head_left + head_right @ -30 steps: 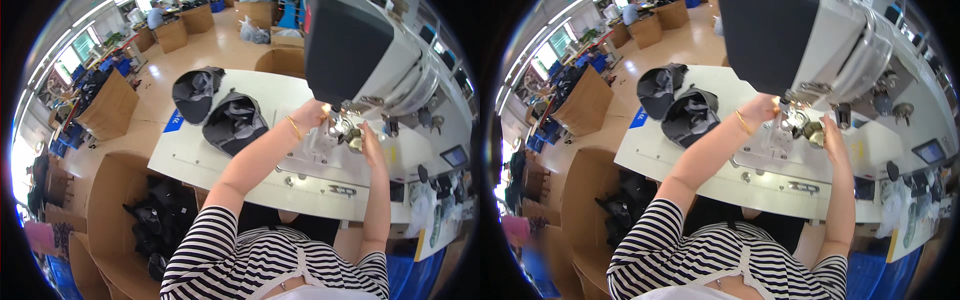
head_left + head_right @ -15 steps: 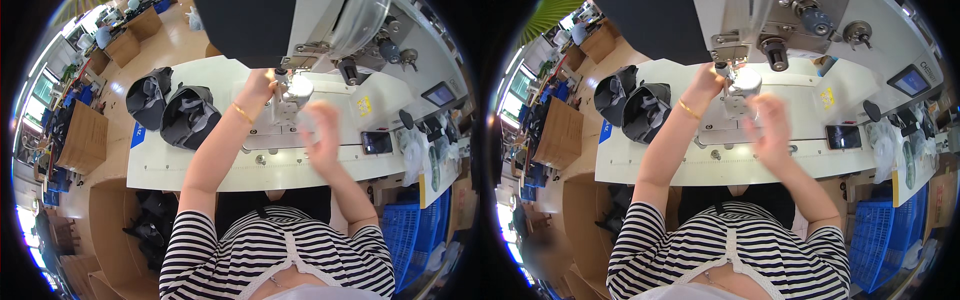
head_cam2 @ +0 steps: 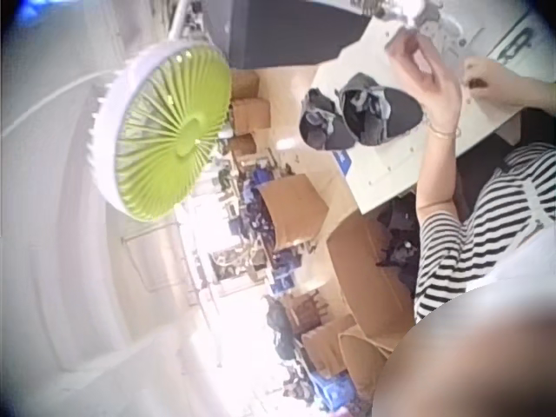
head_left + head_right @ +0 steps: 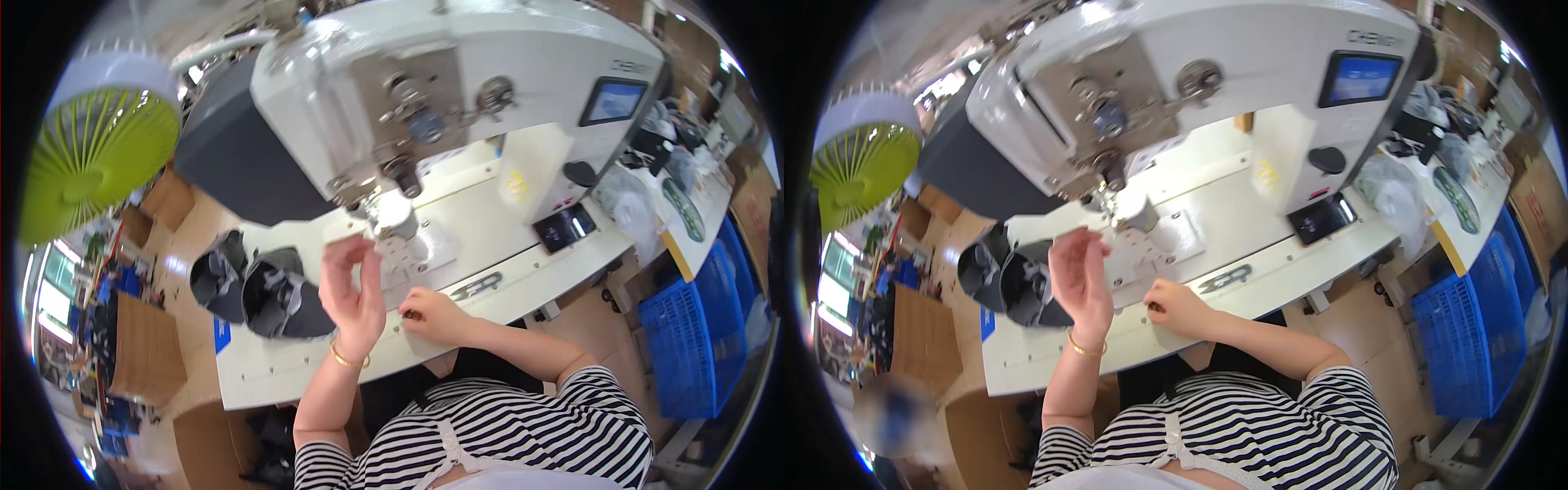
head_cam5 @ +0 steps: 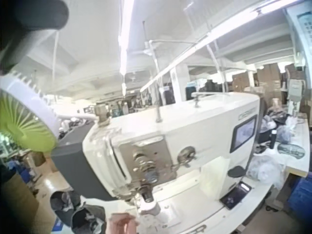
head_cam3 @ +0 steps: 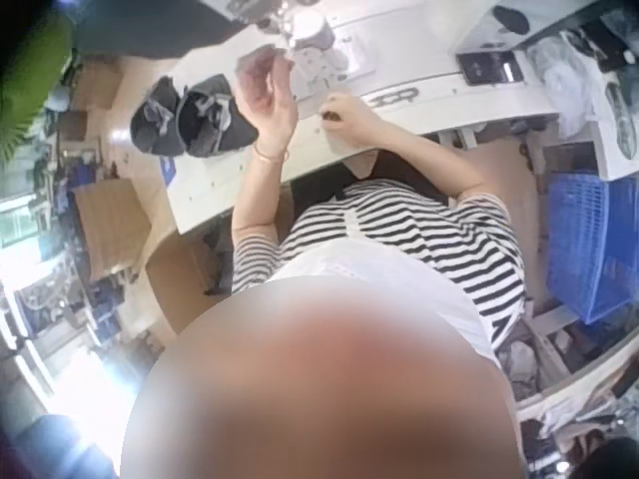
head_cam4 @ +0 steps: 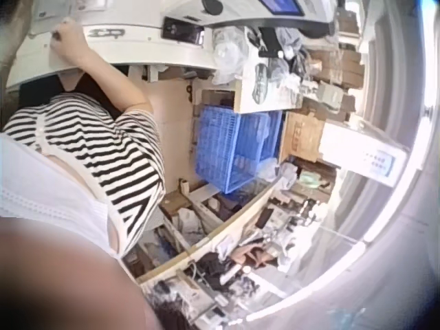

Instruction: Sewing and assembling shoe components using an industrial sewing machine and handling material from boxes.

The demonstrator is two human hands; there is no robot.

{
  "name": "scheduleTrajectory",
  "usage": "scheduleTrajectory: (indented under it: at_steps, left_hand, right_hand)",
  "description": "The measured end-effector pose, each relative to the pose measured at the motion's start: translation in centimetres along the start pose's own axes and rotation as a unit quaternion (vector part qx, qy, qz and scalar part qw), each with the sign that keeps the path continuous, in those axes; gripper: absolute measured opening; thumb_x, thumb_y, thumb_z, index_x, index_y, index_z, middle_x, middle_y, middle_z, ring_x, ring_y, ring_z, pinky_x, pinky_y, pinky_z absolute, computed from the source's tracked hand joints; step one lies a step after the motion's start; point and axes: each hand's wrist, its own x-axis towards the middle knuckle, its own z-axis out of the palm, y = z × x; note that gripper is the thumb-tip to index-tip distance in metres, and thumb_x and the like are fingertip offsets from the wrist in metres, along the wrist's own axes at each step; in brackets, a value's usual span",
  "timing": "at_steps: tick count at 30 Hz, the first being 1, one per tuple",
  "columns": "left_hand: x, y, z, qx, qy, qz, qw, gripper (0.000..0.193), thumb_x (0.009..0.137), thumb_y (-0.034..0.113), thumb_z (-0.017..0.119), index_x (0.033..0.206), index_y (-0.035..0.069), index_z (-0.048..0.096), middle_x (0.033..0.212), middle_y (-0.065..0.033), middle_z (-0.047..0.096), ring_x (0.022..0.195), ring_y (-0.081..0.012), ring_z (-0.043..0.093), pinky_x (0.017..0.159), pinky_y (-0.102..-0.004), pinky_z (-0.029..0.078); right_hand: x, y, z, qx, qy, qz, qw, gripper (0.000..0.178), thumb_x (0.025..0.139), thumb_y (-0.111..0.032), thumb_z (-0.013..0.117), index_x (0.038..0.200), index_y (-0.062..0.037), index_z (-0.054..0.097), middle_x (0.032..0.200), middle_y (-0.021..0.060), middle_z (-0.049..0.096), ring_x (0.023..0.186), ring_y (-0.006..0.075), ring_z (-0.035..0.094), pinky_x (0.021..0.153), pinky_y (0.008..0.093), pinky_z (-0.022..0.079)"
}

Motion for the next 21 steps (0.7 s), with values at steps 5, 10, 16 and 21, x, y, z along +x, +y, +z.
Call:
scheduleTrajectory:
  at_steps: [5,10,16,21]
  left_hand:
    - [1.5,4.0,3.8,-0.056,-0.123,-0.036,0.990,0.018,0.096,0.004,0.046,0.106,-0.007,0.057,0.081,-0.0113,0.067,0.063,-0.0114,0.061,0.061,-0.0225,0.050]
    - [7.4,7.9,11.0,-0.168,-0.191,-0.133,0.958,0.028,0.100,0.015,0.041,0.099,-0.007,0.058,0.076,-0.0102,0.066,0.062,-0.0114,0.062,0.057,-0.0236,0.051]
    - [9.0,7.7,13.0,-0.131,-0.135,-0.103,0.977,0.029,0.098,0.013,0.044,0.082,-0.007,0.058,0.065,-0.0110,0.064,0.058,-0.0146,0.065,0.052,-0.0259,0.053]
    - [8.8,7.3,12.9,-0.130,-0.140,-0.079,0.978,0.028,0.099,0.016,0.044,0.087,-0.005,0.058,0.066,-0.0073,0.063,0.058,-0.0105,0.062,0.053,-0.0229,0.050]
  right_hand:
    - [-0.9,-8.1,-14.4,-0.093,0.301,-0.177,0.933,0.021,0.075,0.004,0.067,0.095,-0.0002,0.062,0.092,0.0086,0.057,0.074,0.0172,0.060,0.064,0.0299,0.050]
    - [3.2,-14.7,-20.4,-0.269,0.423,-0.341,0.796,0.020,0.076,0.000,0.069,0.095,-0.0019,0.062,0.095,0.0093,0.057,0.073,0.0202,0.062,0.063,0.0297,0.051]
    - [5.1,-13.6,-21.6,-0.293,0.417,-0.350,0.786,0.018,0.076,-0.004,0.071,0.092,-0.0018,0.062,0.092,0.0083,0.056,0.067,0.0222,0.061,0.056,0.0301,0.050]
    - [5.6,-14.0,-22.0,-0.211,0.397,-0.349,0.822,0.022,0.076,-0.005,0.071,0.096,-0.0013,0.062,0.095,0.0092,0.057,0.068,0.0180,0.062,0.056,0.0280,0.050]
